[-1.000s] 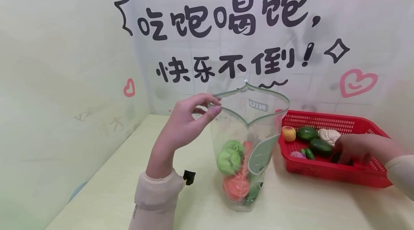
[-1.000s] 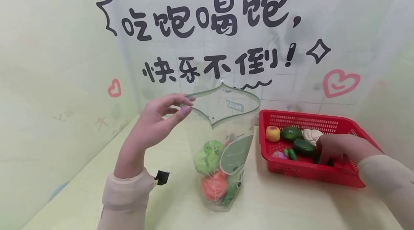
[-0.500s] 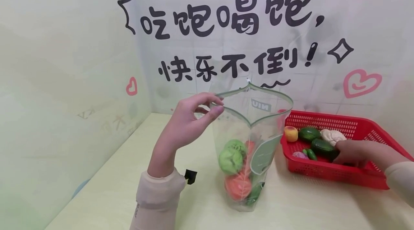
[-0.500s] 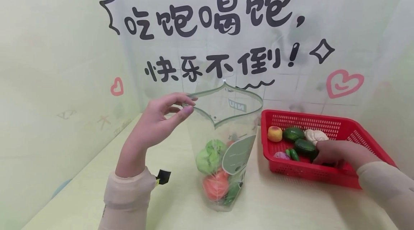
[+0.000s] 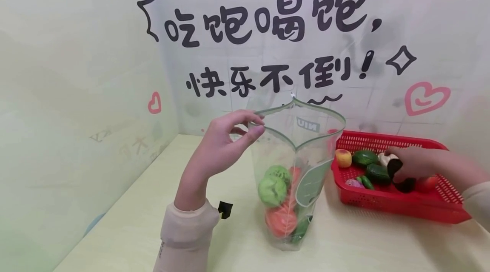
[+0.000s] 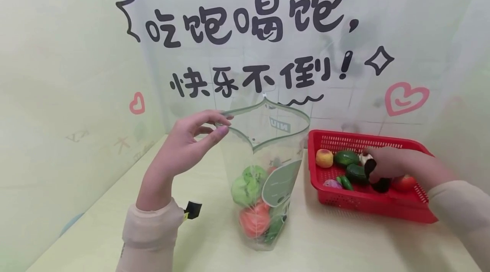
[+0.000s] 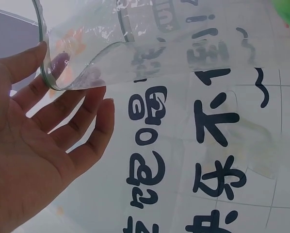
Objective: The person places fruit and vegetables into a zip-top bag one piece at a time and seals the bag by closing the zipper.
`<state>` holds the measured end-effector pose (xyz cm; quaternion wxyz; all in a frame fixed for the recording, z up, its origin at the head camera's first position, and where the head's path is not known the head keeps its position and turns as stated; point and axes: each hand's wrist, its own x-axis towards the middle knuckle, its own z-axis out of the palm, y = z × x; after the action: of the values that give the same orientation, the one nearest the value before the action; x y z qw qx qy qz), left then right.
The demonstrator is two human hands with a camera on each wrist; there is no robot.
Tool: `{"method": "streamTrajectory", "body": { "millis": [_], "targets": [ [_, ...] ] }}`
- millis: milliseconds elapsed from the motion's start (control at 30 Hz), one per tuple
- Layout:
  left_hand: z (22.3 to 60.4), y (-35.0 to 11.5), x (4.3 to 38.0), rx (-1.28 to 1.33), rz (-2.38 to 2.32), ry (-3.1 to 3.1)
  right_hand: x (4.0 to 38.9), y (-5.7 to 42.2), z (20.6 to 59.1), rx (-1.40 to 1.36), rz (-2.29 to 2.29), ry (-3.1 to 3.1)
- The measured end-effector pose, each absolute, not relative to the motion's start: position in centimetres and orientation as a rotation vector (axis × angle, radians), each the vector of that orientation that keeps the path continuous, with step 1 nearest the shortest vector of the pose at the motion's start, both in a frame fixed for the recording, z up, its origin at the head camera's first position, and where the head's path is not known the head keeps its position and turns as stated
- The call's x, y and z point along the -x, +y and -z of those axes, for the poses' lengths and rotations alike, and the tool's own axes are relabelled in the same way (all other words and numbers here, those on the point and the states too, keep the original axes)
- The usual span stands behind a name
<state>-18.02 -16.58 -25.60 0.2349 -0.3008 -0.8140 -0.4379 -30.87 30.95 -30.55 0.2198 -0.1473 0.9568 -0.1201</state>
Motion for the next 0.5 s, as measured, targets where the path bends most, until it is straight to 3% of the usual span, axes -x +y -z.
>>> {"method": "streamTrajectory", "body": {
  "millis": [200, 500],
  "targets": [
    [25.8, -16.5, 18.0, 0.828, 1.210, -2.237, 29.9, 27.7, 27.0, 0.656, 0.378, 3.005],
    [25.6, -16.4, 18.1, 0.849, 1.202, -2.227, 23.4, 20.0, 16.1, 0.911, 0.870, 3.411]
  ]
}}
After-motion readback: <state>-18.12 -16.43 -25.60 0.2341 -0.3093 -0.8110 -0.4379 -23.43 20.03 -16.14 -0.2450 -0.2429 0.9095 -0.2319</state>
